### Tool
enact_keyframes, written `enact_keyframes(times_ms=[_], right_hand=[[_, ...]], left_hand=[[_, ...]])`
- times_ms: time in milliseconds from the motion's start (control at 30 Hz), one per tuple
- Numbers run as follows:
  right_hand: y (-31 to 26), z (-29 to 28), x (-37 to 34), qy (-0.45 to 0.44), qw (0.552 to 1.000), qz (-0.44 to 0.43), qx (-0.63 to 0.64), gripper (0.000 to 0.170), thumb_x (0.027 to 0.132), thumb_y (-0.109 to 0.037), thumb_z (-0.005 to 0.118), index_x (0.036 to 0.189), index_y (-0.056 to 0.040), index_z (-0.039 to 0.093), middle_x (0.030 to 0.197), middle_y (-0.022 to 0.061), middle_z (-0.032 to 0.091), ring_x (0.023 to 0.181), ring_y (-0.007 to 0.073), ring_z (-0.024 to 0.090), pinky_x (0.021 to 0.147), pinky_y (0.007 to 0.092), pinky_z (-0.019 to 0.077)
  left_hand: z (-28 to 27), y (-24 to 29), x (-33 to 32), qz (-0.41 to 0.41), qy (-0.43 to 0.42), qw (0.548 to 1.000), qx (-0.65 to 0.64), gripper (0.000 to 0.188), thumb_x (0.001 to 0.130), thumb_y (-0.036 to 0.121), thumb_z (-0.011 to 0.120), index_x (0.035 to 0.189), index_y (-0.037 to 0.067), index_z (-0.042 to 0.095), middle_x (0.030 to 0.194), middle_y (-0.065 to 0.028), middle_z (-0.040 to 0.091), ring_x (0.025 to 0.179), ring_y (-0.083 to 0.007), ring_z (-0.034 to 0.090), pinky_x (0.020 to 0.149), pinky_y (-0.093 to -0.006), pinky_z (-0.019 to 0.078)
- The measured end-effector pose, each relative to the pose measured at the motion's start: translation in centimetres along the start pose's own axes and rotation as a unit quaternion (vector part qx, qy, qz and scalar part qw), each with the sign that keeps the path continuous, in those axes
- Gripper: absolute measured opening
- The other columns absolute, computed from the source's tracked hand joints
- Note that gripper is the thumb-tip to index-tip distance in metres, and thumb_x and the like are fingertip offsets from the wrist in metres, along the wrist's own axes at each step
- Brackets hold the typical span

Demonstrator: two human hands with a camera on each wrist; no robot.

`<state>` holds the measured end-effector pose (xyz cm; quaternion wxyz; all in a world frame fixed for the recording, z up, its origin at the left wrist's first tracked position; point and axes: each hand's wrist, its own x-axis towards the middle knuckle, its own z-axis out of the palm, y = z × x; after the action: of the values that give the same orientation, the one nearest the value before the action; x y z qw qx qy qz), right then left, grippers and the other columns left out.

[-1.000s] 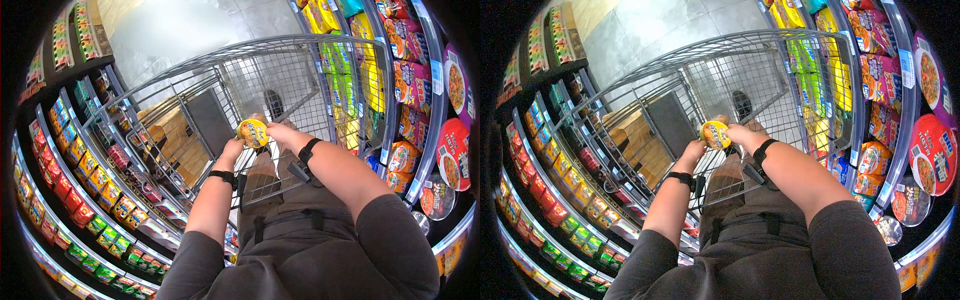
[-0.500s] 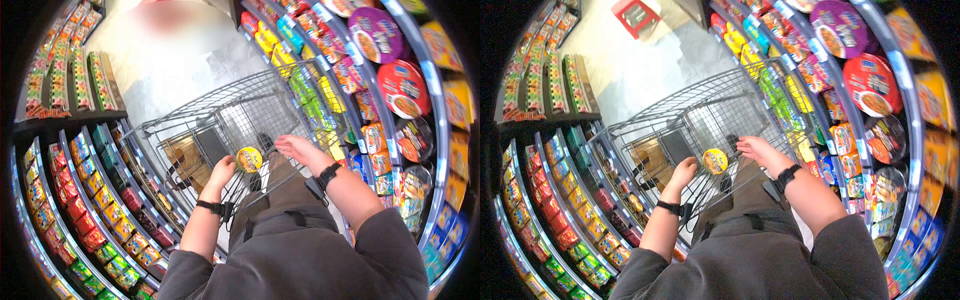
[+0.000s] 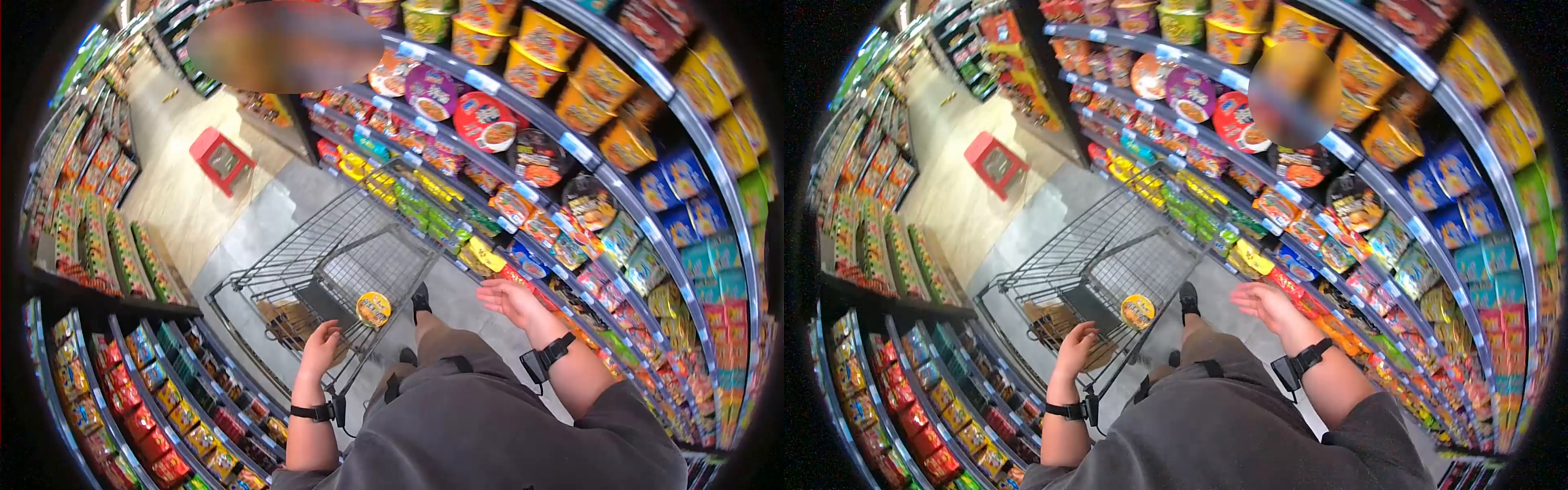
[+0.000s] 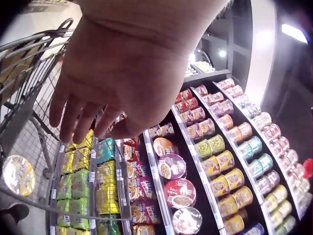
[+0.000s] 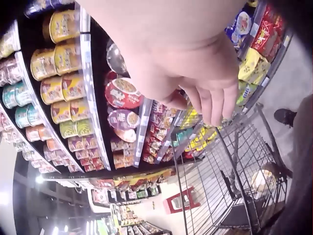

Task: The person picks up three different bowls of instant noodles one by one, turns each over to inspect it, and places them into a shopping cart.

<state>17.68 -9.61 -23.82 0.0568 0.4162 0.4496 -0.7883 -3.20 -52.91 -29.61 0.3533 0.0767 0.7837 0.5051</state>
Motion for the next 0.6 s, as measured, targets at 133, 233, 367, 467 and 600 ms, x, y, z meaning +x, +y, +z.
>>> enact_keyframes(times_ms=[133, 233, 367, 467, 600], right_hand=[[0.1, -2.0, -5.0, 0.018, 0.998, -0.054, 0.028, 0.039, 0.103, -0.014, 0.046, 0.138, 0.0005, 0.053, 0.136, 0.0173, 0.063, 0.126, 0.0276, 0.061, 0.103, 0.0402, 0.0494], [0.1, -3.2, -8.2, 0.038, 0.994, -0.099, 0.022, 0.040, 0.103, -0.015, 0.046, 0.138, 0.0009, 0.053, 0.136, 0.0171, 0.062, 0.126, 0.0268, 0.061, 0.104, 0.0397, 0.0489], [0.1, -5.2, -12.1, 0.079, 0.987, -0.137, -0.020, 0.040, 0.104, -0.017, 0.046, 0.139, 0.0006, 0.053, 0.137, 0.0164, 0.062, 0.126, 0.0261, 0.061, 0.104, 0.0393, 0.0483], [0.1, -7.4, -14.9, 0.097, 0.983, -0.144, -0.064, 0.042, 0.105, -0.020, 0.047, 0.141, -0.0002, 0.052, 0.138, 0.0152, 0.062, 0.128, 0.0257, 0.060, 0.105, 0.0389, 0.0476], [0.2, -10.6, -18.7, 0.147, 0.969, -0.193, -0.038, 0.043, 0.105, -0.019, 0.047, 0.144, -0.0010, 0.051, 0.139, 0.0132, 0.062, 0.129, 0.0247, 0.059, 0.106, 0.0378, 0.0463]], left_hand=[[0.7, 2.6, 0.5, 0.043, -0.029, 0.996, 0.077, 0.041, 0.101, 0.010, 0.056, 0.140, -0.001, 0.055, 0.123, -0.0127, 0.069, 0.106, -0.0198, 0.066, 0.092, -0.0326, 0.0517], [2.4, 6.2, 0.7, 0.088, -0.039, 0.991, 0.095, 0.038, 0.100, 0.011, 0.057, 0.137, 0.000, 0.058, 0.119, -0.0130, 0.071, 0.104, -0.0190, 0.067, 0.090, -0.0320, 0.0520], [5.1, 9.9, 2.3, 0.158, -0.065, 0.979, 0.110, 0.038, 0.099, 0.012, 0.058, 0.136, 0.001, 0.059, 0.120, -0.0153, 0.071, 0.103, -0.0216, 0.068, 0.089, -0.0332, 0.0528], [8.1, 13.3, 2.8, 0.197, -0.092, 0.969, 0.117, 0.038, 0.099, 0.010, 0.058, 0.136, 0.001, 0.059, 0.121, -0.0160, 0.071, 0.103, -0.0222, 0.068, 0.090, -0.0334, 0.0529], [13.4, 17.2, 4.1, 0.233, -0.134, 0.955, 0.126, 0.038, 0.098, 0.007, 0.057, 0.136, 0.000, 0.058, 0.121, -0.0169, 0.070, 0.103, -0.0213, 0.068, 0.090, -0.0327, 0.0530]])
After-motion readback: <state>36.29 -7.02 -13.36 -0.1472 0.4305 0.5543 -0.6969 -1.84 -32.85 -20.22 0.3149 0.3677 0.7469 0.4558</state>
